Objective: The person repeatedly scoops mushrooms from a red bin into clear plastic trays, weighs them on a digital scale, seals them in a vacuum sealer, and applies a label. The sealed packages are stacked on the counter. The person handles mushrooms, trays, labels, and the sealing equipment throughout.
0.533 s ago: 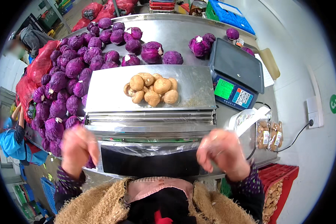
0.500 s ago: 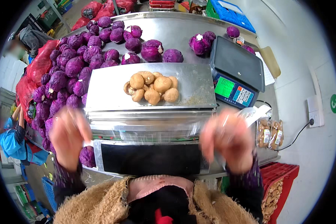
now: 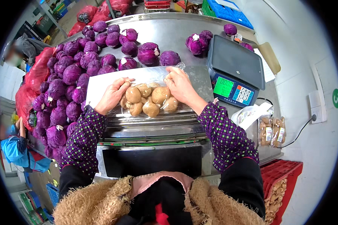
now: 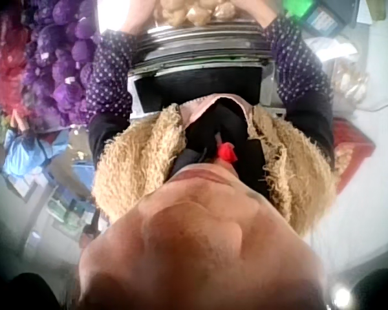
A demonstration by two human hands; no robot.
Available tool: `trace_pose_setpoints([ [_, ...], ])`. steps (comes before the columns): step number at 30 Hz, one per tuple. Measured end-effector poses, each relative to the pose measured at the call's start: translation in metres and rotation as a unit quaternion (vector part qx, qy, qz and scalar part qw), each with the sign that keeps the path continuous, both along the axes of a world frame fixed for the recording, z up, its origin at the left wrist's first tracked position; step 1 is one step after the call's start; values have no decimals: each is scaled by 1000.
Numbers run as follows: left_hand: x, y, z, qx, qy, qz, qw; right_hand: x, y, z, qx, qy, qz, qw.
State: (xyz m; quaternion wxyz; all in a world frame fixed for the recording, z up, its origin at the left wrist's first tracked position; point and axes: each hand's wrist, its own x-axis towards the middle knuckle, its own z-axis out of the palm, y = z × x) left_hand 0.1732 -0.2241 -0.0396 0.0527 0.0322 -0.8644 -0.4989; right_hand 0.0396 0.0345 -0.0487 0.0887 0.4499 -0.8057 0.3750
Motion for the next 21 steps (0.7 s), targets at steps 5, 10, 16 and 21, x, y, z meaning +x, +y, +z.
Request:
trace_pose_setpoints([
  [5, 15, -3, 31, 174, -125, -45, 976, 4, 4, 36, 34, -121, 9, 992],
  [10, 117, 22, 85, 106, -152, -42, 982, 91, 29, 105, -23, -14, 127, 992],
  [16, 225, 87, 84, 181, -172, -168, 954, 223, 123, 91, -12, -69, 185, 980],
  [21, 236, 97, 24, 252, -348, 29, 902, 223, 133, 19, 46, -486, -4, 873],
])
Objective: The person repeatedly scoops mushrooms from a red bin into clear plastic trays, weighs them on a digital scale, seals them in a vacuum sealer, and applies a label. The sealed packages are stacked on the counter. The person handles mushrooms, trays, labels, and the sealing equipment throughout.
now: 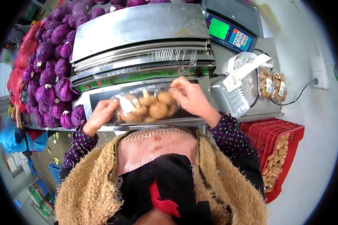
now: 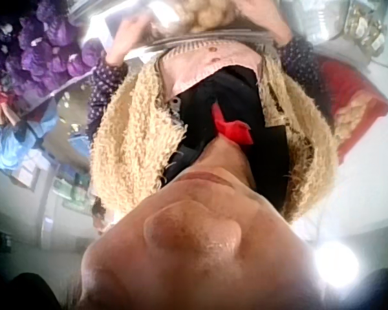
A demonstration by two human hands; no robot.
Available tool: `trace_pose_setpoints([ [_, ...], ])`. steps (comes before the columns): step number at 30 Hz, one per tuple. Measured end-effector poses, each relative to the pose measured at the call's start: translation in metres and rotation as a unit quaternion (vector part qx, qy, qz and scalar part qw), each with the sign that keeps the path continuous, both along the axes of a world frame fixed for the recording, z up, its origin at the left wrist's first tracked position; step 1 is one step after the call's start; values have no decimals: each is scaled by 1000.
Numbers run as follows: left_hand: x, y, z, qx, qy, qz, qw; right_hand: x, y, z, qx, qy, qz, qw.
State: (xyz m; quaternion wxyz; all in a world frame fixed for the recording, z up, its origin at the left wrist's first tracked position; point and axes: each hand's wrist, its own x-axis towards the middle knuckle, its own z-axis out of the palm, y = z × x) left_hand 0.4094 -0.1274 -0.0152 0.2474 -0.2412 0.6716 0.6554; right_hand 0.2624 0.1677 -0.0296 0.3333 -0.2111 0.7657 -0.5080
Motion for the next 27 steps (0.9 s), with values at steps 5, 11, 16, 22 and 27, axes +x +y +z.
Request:
trace_pose_setpoints([
  [5, 7, -38, -33, -158, 172, 308, 922, -11, 28, -15, -32, -126, -139, 982],
  [11, 60, -35, -44, -201, 288, 134, 927, 10, 33, -28, -83, -39, -274, 957],
  [16, 57, -22, -67, -129, 355, 254, 890, 3, 11, -26, -50, -9, -184, 982],
  [22, 15, 12, -66, 25, 317, 506, 802, 19, -15, -29, -199, 153, -329, 910],
  [27, 52, -36, -77, -214, 302, 504, 781, 5, -74, -37, -173, 163, -234, 943],
])
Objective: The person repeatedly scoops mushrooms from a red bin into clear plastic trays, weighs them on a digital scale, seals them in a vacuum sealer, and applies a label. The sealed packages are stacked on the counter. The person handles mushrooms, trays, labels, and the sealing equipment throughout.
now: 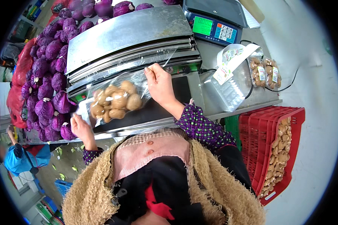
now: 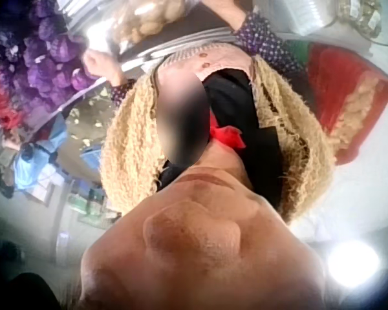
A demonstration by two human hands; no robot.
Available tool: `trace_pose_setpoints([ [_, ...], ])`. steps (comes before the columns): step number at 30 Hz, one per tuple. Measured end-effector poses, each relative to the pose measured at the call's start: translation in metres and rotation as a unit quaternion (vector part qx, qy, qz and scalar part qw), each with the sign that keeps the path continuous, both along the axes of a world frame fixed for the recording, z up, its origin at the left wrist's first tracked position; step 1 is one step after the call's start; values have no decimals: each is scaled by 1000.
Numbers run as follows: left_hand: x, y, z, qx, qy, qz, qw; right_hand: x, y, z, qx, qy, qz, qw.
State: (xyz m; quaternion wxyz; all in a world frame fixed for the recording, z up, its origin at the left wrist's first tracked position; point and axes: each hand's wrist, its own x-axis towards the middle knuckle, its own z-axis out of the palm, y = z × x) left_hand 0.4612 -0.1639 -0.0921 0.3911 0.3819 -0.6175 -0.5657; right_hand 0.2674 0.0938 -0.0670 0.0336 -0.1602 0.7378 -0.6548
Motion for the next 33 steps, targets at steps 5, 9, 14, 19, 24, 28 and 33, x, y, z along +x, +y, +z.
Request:
trace_pose_setpoints([
  [5, 50, 10, 35, -53, -158, -40, 985, 20, 78, 3, 47, -94, -59, 993],
  [9, 99, 53, 37, 222, -248, -78, 940, 75, 204, 7, 166, -274, -18, 947],
  [14, 81, 107, -102, 46, -353, -466, 810, 125, 164, -59, 406, -397, 127, 813],
  [19, -12, 180, -54, -106, -130, -543, 823, 143, 122, -129, 579, -206, 142, 776],
  [24, -88, 208, 59, -341, 250, -405, 811, 109, 120, -59, 359, -84, 183, 911],
  [28, -112, 180, 138, 60, 165, -801, 572, 98, 114, 67, 76, 139, 303, 940],
  [33, -127, 210, 250, -195, -85, -905, 368, 111, 139, 102, -145, 56, 335, 929],
])
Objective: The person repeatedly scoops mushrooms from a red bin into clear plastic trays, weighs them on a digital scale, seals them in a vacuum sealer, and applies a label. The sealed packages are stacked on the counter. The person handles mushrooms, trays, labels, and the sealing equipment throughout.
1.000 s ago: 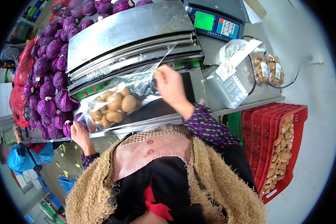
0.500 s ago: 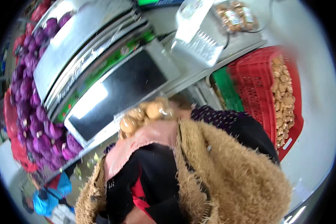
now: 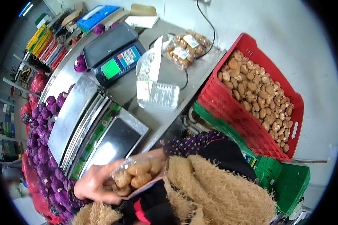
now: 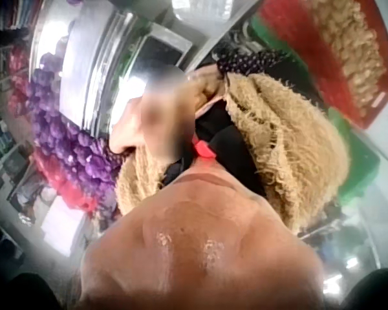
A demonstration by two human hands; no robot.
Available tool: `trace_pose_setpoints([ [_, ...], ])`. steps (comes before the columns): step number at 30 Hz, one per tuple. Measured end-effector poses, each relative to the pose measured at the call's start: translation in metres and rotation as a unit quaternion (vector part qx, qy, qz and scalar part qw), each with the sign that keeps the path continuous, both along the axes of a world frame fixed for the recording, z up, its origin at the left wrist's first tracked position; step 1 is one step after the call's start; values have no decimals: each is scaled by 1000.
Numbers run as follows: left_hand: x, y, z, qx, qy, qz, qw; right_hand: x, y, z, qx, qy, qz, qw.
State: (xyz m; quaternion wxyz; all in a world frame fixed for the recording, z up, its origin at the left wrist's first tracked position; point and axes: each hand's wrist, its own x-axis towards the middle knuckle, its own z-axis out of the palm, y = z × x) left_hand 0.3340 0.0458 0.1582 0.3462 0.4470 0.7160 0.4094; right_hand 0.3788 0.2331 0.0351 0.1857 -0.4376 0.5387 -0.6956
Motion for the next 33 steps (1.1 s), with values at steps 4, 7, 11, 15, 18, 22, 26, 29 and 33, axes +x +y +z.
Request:
trace_pose_setpoints([
  [4, 8, -1, -63, -97, -31, 186, 977, -1, 32, -47, 9, -361, -54, 931],
  [7, -15, 37, -106, 17, -275, 402, 873, -23, 99, -63, -7, -530, -159, 833],
  [11, -60, 112, -169, 65, -279, 492, 822, -39, 139, -36, 140, -285, -372, 872],
  [15, -107, 208, -176, 182, -287, 510, 790, -52, 187, -60, 201, -114, -602, 764],
  [18, -179, 262, -238, 171, -265, 531, 787, -63, 211, -84, 192, -121, -615, 755],
  [22, -222, 326, -276, 103, -290, 543, 781, -84, 223, -122, 270, -70, -651, 706],
  [26, -221, 305, -261, -143, 16, 449, 882, -84, 225, -140, 302, -32, -635, 710],
  [29, -238, 271, -261, -102, 323, 454, 824, -79, 222, -143, 290, -26, -632, 718],
  [33, -294, 254, -291, -126, 389, 464, 786, -86, 203, -137, 268, -7, -625, 733],
])
